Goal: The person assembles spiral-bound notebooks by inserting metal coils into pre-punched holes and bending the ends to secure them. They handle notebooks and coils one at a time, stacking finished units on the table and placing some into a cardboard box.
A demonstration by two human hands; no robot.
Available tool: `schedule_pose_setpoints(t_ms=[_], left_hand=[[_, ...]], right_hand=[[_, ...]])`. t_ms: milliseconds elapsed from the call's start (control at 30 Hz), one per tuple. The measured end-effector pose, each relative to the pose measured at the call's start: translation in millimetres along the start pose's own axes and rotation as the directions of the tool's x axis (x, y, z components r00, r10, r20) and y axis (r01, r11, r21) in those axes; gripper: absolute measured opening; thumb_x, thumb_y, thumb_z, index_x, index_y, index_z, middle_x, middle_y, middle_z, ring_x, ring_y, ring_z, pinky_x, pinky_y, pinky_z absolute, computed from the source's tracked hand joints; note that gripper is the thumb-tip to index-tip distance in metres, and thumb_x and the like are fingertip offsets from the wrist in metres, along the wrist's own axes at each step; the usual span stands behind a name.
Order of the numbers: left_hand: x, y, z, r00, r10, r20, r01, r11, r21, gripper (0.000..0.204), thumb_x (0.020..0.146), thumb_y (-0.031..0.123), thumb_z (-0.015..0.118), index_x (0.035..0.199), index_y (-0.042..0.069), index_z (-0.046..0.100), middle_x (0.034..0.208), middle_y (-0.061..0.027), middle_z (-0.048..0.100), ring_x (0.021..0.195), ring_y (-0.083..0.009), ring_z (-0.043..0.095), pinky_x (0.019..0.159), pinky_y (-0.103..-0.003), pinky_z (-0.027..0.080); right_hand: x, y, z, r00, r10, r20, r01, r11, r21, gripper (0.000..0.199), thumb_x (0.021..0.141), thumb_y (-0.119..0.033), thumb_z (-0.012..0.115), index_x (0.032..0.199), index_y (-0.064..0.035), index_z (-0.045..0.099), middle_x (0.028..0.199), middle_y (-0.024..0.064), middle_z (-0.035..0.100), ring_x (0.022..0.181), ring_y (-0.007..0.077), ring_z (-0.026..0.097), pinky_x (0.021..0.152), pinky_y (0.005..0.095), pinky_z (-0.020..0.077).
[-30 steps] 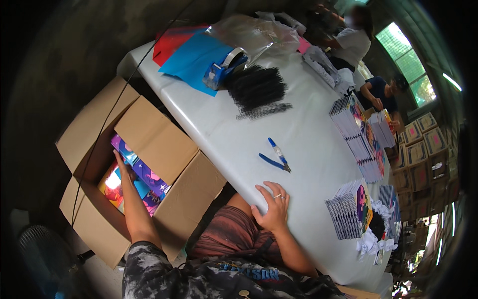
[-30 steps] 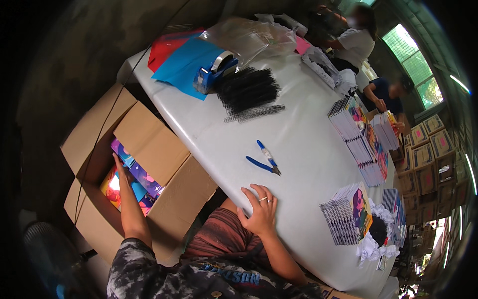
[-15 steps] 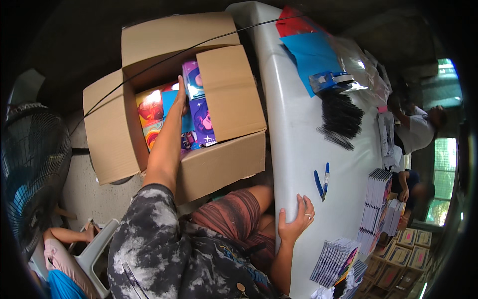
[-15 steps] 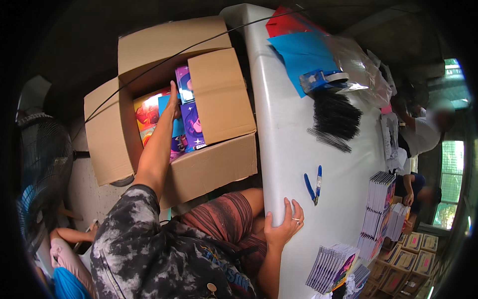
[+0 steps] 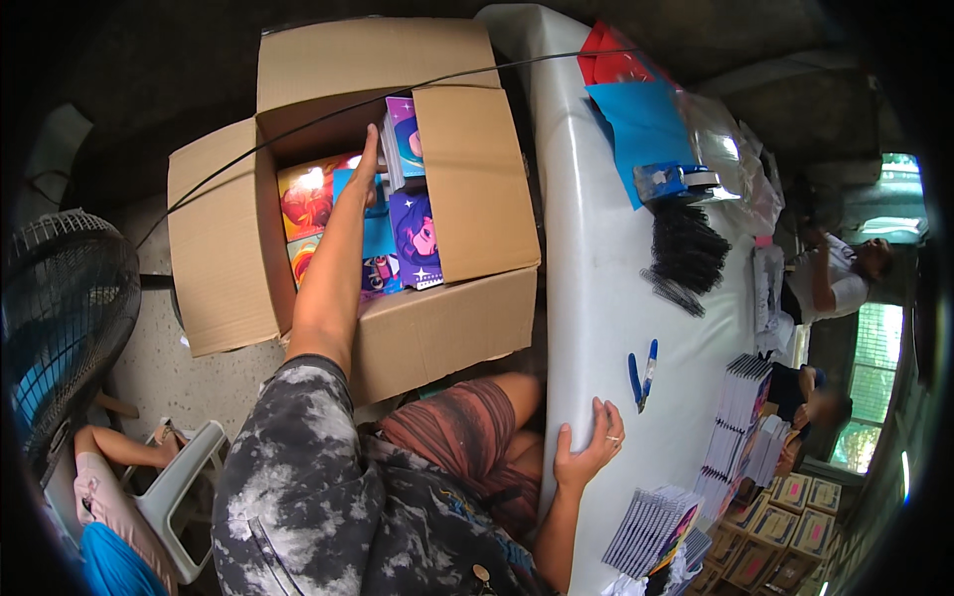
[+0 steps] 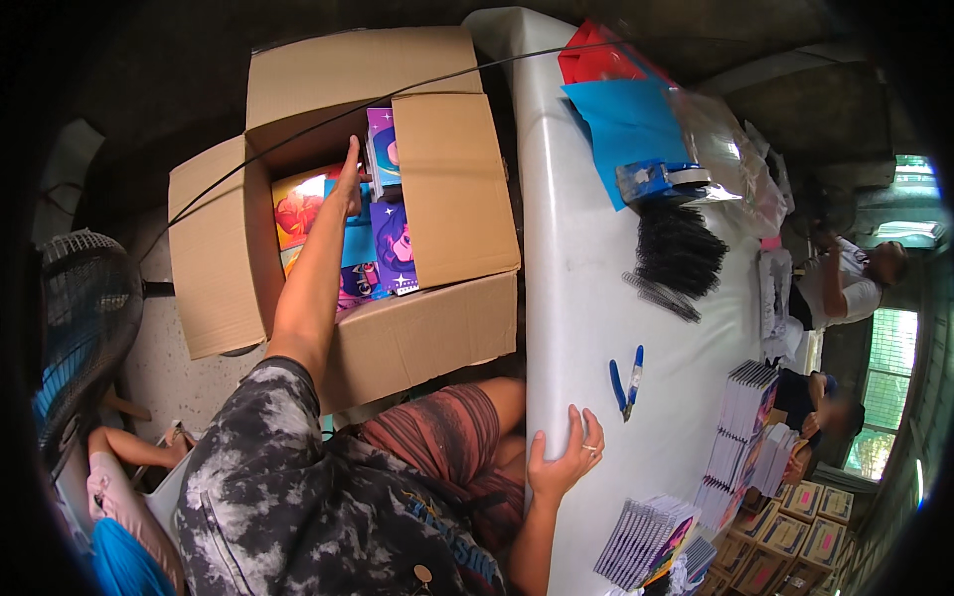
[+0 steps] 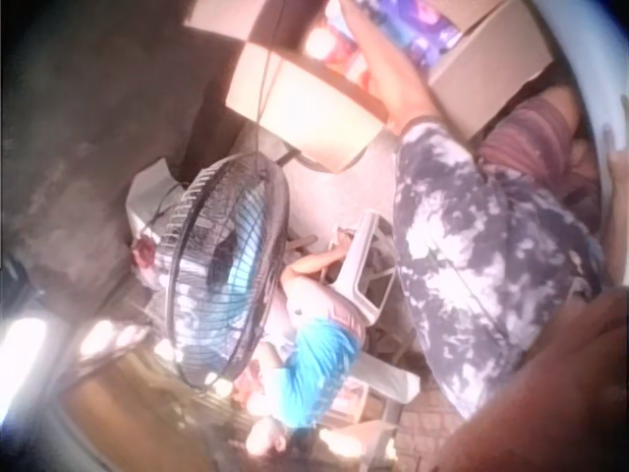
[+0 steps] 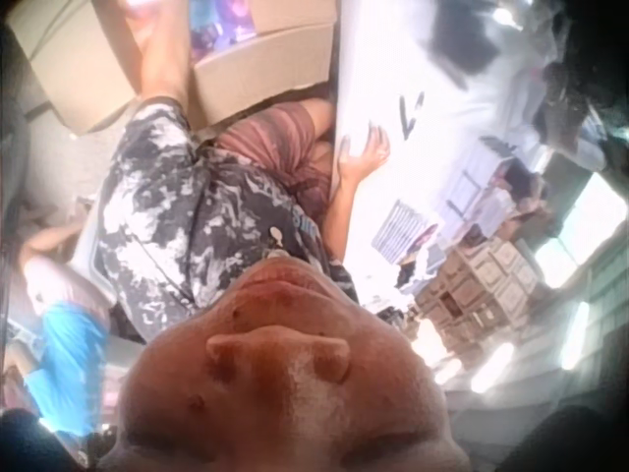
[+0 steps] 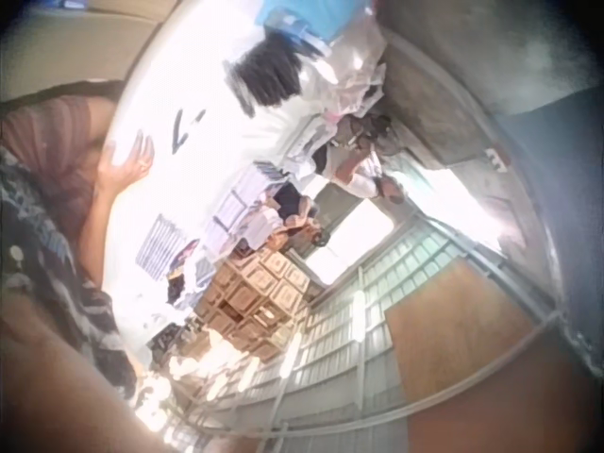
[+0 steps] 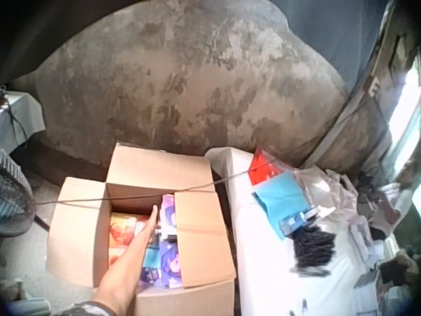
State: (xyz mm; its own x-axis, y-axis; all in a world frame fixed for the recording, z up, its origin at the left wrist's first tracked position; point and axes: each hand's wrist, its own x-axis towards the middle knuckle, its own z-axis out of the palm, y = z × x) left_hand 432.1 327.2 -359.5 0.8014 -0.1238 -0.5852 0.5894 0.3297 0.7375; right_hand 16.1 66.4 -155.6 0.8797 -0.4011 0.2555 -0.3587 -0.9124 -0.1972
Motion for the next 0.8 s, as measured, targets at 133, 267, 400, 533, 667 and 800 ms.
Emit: schedule_pose_setpoints(t_ms=[133,267,400,533,667,800], left_hand=[[5,-7,3,0.994,-0.06,0.089,0.073,0.987,-0.141,0.111,0.061,0.088,0.038,0.144,0.017,0.017,0.14,-0.0259,0.022,0.128,-0.0409,0.021,0.101,-0.06,0.014],[25,-16,-7,1.0,0.013,0.018,-0.014,0.999,0.05,0.108,0.061,0.087,0.039,0.142,0.017,0.024,0.135,-0.0248,0.03,0.123,-0.04,0.031,0.099,-0.058,0.023],[34,-25,-14,0.997,-0.049,0.054,0.046,0.998,0.051,0.105,0.062,0.087,0.038,0.139,0.017,0.03,0.131,-0.0236,0.036,0.122,-0.0369,0.033,0.099,-0.056,0.02],[46,-29,-22,0.985,-0.143,0.092,0.145,0.989,-0.012,0.103,0.065,0.086,0.035,0.141,0.016,0.027,0.141,-0.0232,0.025,0.128,-0.0363,0.025,0.105,-0.056,0.007],[24,-20,0,0.998,-0.047,0.047,0.048,0.999,-0.012,0.099,0.061,0.086,0.042,0.132,0.017,0.042,0.121,-0.0207,0.048,0.112,-0.0336,0.047,0.09,-0.054,0.039],[23,-19,-3,0.997,-0.065,0.045,0.068,0.997,-0.049,0.099,0.063,0.085,0.041,0.136,0.018,0.036,0.127,-0.022,0.042,0.118,-0.0346,0.04,0.093,-0.054,0.036]], right_hand=[[0,-1,0,1.0,0.007,-0.001,-0.007,1.0,0.003,0.054,0.065,-0.021,0.062,0.115,-0.003,0.055,0.12,0.0167,0.047,0.111,0.0345,0.042,0.097,0.0442,0.0282],[2,-1,-1,1.0,0.011,0.006,-0.011,1.0,0.015,0.054,0.065,-0.021,0.061,0.115,-0.0028,0.055,0.12,0.0167,0.048,0.112,0.0347,0.042,0.097,0.0443,0.028],[1,0,-1,1.0,0.016,0.005,-0.016,1.0,0.005,0.053,0.065,-0.021,0.061,0.115,-0.0028,0.055,0.12,0.0167,0.048,0.111,0.0347,0.042,0.097,0.0443,0.0283],[2,1,0,1.0,0.01,0.005,-0.01,1.0,0.01,0.053,0.065,-0.022,0.061,0.114,-0.0027,0.055,0.12,0.0165,0.047,0.111,0.0344,0.042,0.097,0.0442,0.0283],[-1,2,1,1.0,0.026,0.008,-0.026,1.0,0.008,0.053,0.065,-0.022,0.061,0.114,-0.0026,0.056,0.12,0.0161,0.047,0.111,0.0341,0.041,0.097,0.0441,0.0281],[0,3,2,1.0,0.022,-0.011,-0.022,1.0,0.019,0.053,0.063,-0.024,0.061,0.113,-0.0056,0.057,0.12,0.0136,0.048,0.111,0.0336,0.041,0.096,0.0454,0.0279]])
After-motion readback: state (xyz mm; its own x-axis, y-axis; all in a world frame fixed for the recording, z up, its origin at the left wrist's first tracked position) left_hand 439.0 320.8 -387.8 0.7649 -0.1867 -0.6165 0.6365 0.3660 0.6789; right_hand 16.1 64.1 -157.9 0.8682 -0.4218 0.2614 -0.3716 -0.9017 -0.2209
